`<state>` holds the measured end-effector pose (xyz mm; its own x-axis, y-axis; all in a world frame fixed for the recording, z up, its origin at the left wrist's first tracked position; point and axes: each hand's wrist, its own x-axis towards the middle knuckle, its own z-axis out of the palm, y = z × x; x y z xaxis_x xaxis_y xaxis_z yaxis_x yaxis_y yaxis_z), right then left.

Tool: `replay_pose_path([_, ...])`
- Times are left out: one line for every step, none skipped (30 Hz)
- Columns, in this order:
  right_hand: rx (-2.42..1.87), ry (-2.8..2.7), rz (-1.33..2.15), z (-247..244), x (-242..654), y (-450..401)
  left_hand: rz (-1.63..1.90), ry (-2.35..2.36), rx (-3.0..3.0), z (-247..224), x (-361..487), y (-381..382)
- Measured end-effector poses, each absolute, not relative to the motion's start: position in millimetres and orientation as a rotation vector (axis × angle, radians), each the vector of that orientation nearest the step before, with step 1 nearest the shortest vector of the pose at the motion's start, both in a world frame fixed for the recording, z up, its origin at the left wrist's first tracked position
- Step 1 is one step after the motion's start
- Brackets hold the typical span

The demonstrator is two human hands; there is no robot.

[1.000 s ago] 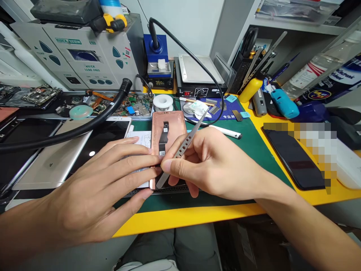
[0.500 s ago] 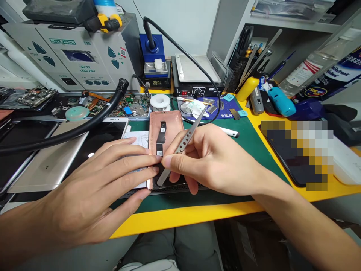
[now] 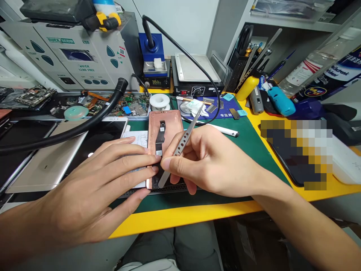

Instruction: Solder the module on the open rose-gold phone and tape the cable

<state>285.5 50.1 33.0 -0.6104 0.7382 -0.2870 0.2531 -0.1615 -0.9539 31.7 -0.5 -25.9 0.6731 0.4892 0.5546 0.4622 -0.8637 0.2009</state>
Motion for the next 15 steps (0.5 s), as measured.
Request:
replay_pose_path([-1.126, -1.744, 1.832, 32.9, 285.0, 49.9, 0.962, 0.806, 2.832, -25.7, 31.6, -0.6])
replay_pose_path([-1.128, -1.744, 1.836, 32.8, 284.7, 49.8, 0.967, 0.806, 2.831, -25.5, 31.5, -0.7])
replay_pose_path([-1.131, -1.747, 1.842, 32.8, 284.6, 49.8, 0.972, 0.805, 2.830, -25.2, 31.4, -0.8])
replay_pose_path([-1.128, -1.751, 1.847, 32.7, 284.7, 50.1, 0.978, 0.802, 2.830, -25.1, 31.3, -0.8])
replay_pose_path([-1.122, -1.750, 1.852, 32.7, 285.0, 50.6, 0.977, 0.803, 2.831, -25.1, 31.2, -0.8])
replay_pose_path([-1.108, -1.743, 1.858, 32.7, 285.7, 51.2, 0.973, 0.807, 2.833, -25.1, 31.1, -0.7])
replay_pose_path([-1.092, -1.731, 1.860, 32.8, 286.5, 51.9, 0.966, 0.813, 2.837, -25.3, 31.0, -0.5])
replay_pose_path([-1.081, -1.716, 1.860, 32.9, 287.5, 52.5, 0.957, 0.822, 2.842, -25.5, 30.9, -0.3])
replay_pose_path([-1.078, -1.697, 1.858, 33.0, 288.4, 53.0, 0.947, 0.828, 2.847, -25.7, 30.9, -0.1])
replay_pose_path([-1.079, -1.681, 1.855, 33.2, 289.3, 53.2, 0.937, 0.834, 2.849, -25.8, 30.8, 0.0])
replay_pose_path([-1.083, -1.670, 1.853, 33.3, 289.9, 53.2, 0.933, 0.834, 2.851, -25.9, 30.8, 0.0])
replay_pose_path([-1.086, -1.665, 1.850, 33.5, 290.2, 53.1, 0.934, 0.829, 2.852, -25.9, 30.8, 0.0])
replay_pose_path([-1.089, -1.668, 1.847, 33.7, 290.3, 52.8, 0.940, 0.824, 2.851, -25.8, 30.8, -0.1])
replay_pose_path([-1.087, -1.676, 1.844, 34.0, 290.2, 52.4, 0.948, 0.819, 2.851, -25.7, 30.9, -0.2])
replay_pose_path([-1.081, -1.686, 1.840, 34.3, 289.8, 52.1, 0.952, 0.817, 2.849, -25.6, 31.0, -0.2])
